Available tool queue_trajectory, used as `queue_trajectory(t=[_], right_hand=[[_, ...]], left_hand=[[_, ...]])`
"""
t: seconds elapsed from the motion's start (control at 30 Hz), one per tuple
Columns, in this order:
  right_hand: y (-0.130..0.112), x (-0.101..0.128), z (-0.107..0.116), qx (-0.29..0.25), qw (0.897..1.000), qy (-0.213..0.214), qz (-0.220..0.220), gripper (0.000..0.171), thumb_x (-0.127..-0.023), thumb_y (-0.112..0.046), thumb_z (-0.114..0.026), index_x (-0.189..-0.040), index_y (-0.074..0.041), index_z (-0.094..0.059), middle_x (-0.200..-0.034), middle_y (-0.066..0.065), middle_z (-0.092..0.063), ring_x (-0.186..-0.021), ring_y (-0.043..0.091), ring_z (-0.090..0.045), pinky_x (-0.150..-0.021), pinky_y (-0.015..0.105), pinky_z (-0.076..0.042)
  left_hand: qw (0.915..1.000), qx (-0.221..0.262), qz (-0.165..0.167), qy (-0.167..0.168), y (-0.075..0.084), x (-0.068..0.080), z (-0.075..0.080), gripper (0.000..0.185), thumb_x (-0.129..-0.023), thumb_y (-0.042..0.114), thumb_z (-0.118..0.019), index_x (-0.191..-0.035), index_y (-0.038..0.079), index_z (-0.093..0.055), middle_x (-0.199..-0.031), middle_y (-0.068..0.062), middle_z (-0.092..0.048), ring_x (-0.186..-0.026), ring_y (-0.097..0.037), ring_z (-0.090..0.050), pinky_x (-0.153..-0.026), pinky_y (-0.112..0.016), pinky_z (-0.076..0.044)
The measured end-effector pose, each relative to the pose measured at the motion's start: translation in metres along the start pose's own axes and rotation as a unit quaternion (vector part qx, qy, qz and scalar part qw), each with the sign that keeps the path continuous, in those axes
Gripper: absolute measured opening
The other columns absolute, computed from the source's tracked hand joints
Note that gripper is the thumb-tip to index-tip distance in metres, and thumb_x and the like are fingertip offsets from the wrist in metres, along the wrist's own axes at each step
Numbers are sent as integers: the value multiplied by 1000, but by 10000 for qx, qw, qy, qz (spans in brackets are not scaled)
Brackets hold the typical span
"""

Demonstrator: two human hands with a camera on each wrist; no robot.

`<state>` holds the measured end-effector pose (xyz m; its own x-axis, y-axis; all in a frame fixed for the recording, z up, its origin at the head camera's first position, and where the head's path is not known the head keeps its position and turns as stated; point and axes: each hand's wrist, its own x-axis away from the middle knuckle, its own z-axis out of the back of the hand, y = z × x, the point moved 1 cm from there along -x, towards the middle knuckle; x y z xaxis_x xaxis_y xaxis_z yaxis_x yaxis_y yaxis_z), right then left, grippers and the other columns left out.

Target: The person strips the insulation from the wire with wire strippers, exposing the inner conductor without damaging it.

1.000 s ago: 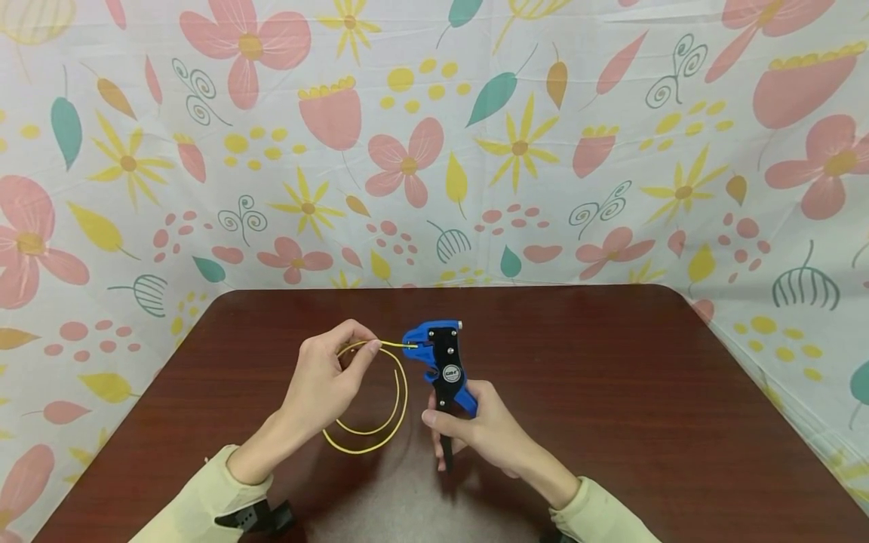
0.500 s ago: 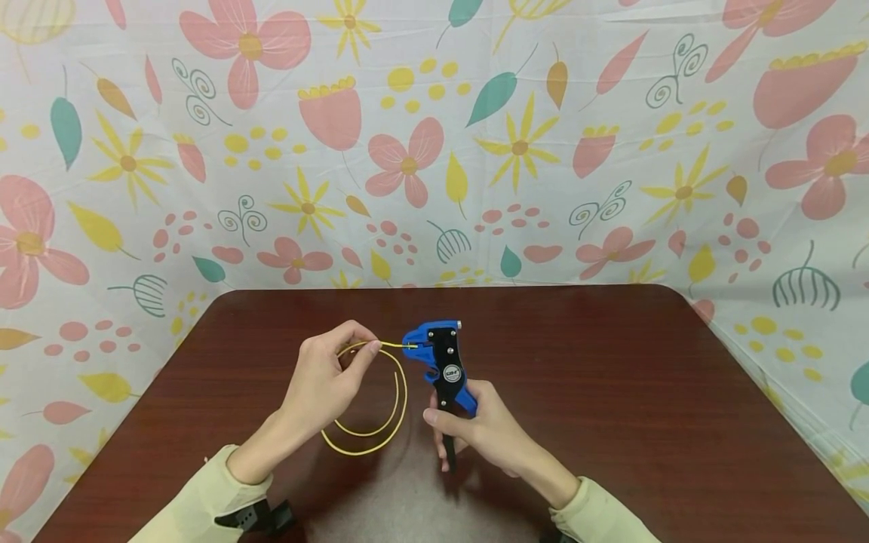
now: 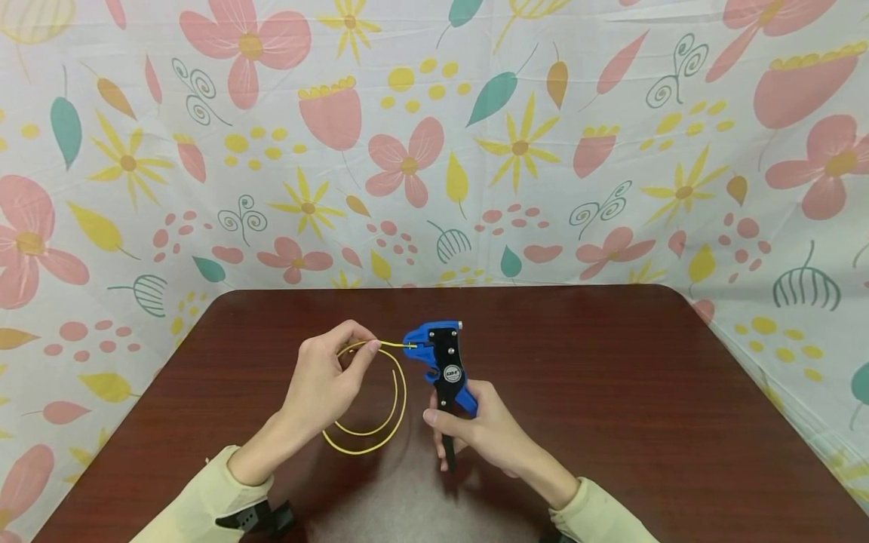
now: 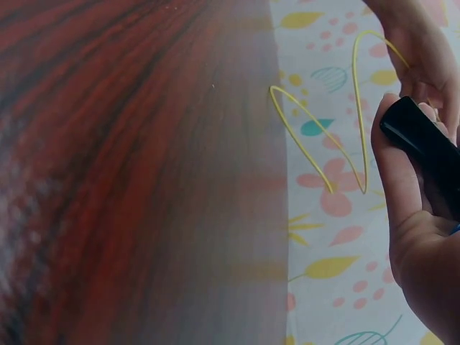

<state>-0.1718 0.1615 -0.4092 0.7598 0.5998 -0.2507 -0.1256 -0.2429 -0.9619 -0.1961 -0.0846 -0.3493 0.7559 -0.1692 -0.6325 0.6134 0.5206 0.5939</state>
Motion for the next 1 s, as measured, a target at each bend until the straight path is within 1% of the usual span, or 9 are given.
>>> queue_trajectory(t=[0.03,0.13,0.27,0.53,0.8,1.0], right_hand=[[0,0,0,-10,10000,-3,9,18,-107,3,-53,-115,18,-47,-75,37,-53,-61,26,-65,-53,61,-57],[0,0,0,6,10000,-1,41,15,-107,2,-52,-114,15,-49,-75,37,-53,-61,26,-65,-52,61,-57],[0,-1,0,49,10000,-2,65,12,-107,2,-52,-114,12,-51,-75,36,-53,-61,25,-65,-51,60,-57],[0,-1,1,55,10000,23,64,21,-107,2,-53,-114,20,-45,-74,36,-53,-61,23,-65,-51,60,-57],[1,0,2,43,10000,34,23,20,-107,2,-53,-114,19,-46,-75,37,-54,-61,25,-65,-51,61,-57],[1,0,2,74,10000,49,-2,15,-107,1,-53,-114,14,-51,-74,37,-53,-60,24,-65,-51,61,-57]], left_hand=[[10000,-21,-3,4,0,0,0,10,-95,8,-77,-94,17,-74,-86,6,-75,-55,-4,-49,-55,-32,-43],[10000,-75,-18,5,0,0,0,9,-96,9,-77,-94,17,-74,-85,7,-75,-49,-2,-44,-52,-31,-42],[9999,-106,-13,-11,0,-1,0,9,-96,9,-76,-94,17,-74,-83,8,-74,-39,-2,-33,-46,-31,-38],[10000,-90,10,-32,0,-1,-1,9,-96,9,-76,-94,18,-74,-84,7,-75,-38,-1,-32,-45,-30,-37],[9999,-121,-22,-7,1,-2,-4,9,-95,10,-77,-93,18,-74,-85,8,-75,-39,-1,-32,-46,-30,-38],[9999,-161,14,-6,0,-2,-4,11,-95,10,-78,-93,20,-74,-85,8,-75,-38,0,-32,-47,-31,-39]])
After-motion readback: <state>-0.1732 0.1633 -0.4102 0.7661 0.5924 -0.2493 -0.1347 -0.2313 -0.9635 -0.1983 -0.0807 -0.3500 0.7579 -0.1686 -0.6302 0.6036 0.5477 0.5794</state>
